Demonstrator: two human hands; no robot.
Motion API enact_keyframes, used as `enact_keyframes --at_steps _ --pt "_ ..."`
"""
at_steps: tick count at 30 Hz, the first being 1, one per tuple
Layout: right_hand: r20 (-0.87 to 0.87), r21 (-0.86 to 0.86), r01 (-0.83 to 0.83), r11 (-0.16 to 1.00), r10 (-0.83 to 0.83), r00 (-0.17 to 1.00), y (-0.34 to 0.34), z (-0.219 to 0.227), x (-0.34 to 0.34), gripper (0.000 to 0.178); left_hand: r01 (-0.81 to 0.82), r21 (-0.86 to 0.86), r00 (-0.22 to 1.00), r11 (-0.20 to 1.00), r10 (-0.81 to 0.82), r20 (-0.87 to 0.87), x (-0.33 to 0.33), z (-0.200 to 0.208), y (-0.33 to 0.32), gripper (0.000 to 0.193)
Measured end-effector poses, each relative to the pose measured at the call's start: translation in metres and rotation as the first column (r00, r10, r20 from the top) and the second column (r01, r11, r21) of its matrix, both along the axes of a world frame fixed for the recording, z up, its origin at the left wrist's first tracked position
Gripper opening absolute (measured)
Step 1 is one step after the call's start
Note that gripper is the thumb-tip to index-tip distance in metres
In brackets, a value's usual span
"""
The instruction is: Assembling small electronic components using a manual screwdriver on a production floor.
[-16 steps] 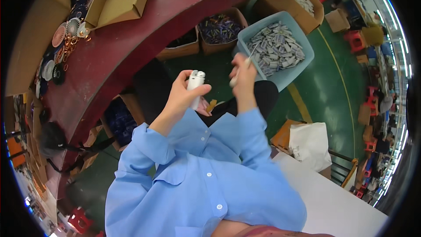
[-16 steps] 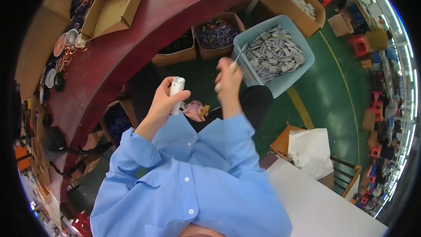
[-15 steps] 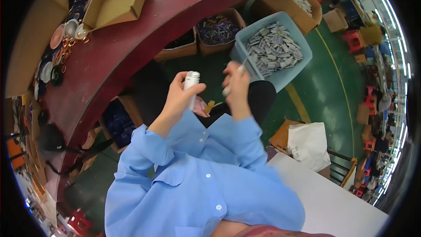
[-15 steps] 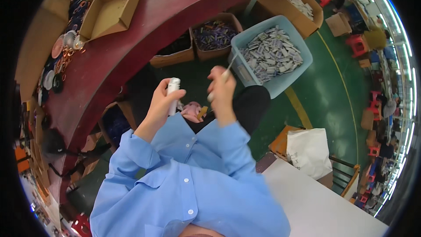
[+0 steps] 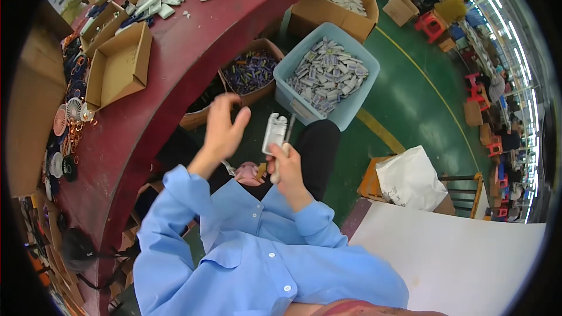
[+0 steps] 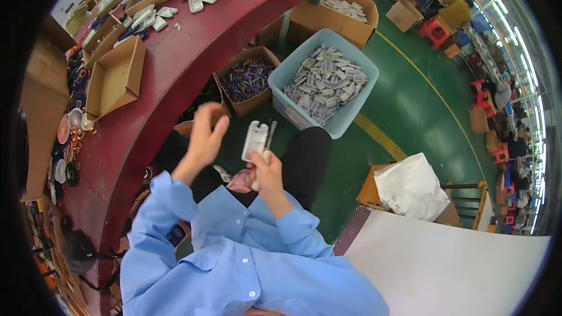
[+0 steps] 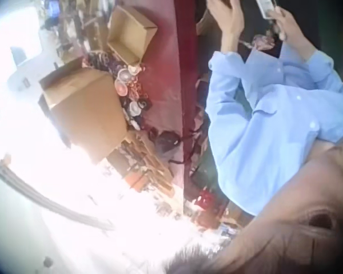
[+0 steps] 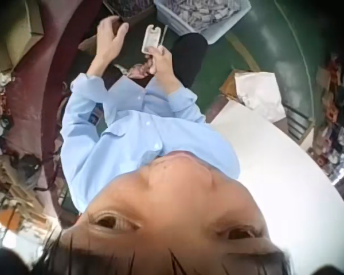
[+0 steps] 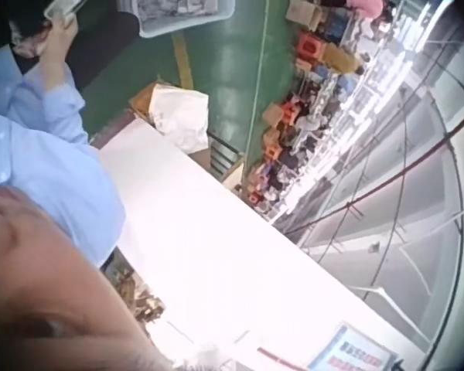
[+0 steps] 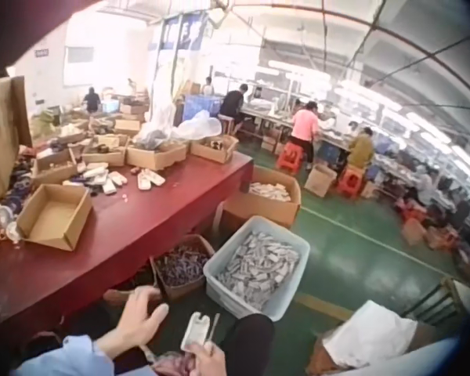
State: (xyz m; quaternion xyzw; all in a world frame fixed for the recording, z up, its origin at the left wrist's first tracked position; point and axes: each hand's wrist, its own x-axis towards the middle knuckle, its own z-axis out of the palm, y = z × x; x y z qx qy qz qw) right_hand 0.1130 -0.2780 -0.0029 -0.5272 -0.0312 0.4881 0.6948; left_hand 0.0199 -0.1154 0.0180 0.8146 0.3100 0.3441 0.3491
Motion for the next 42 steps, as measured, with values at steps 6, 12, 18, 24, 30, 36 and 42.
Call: enact_keyframes --at_steps 6,12,18,24,30,36,42 --pt "-0.118 -0.118 -0.015 0.993 0.001 0.993 -0.014 -0.043 0.022 0.021 -0.118 0.673 0.904 0.730 0.360 -0.232 -0.037 0.063 0.125 0.045" --pt "-0.399 -0.278 -0.207 0.938 0.083 0.913 0.034 -0.131 0.070 0.022 -0.045 0.606 0.852 0.794 0.347 -0.391 -0.086 0.047 0.149 0.044" --pt "0.354 0.340 0.252 0.906 -0.372 0.858 0.183 -0.020 0.260 0.026 -0.066 0.591 0.884 0.804 0.321 -0.339 -0.067 0.044 0.148 0.047" --pt "0.199 0.122 0.255 0.959 -0.275 0.941 0.165 -0.044 0.263 0.030 -0.104 0.571 0.894 0.814 0.329 -0.305 -0.063 0.048 0.149 0.046" --pt "0.358 -0.096 0.393 0.915 -0.337 0.871 0.092 -0.142 0.254 0.020 -0.081 0.590 0.898 0.803 0.315 -0.307 -0.064 0.050 0.151 0.048" --pt "0.515 -0.026 0.432 0.901 -0.359 0.779 0.061 -0.167 0.240 0.016 -0.087 0.565 0.892 0.820 0.317 -0.322 -0.069 0.050 0.148 0.049" --pt "0.559 -0.022 0.488 0.872 -0.394 0.730 0.035 -0.168 0.242 0.016 -0.056 0.575 0.918 0.816 0.268 -0.291 -0.074 0.039 0.144 0.051"
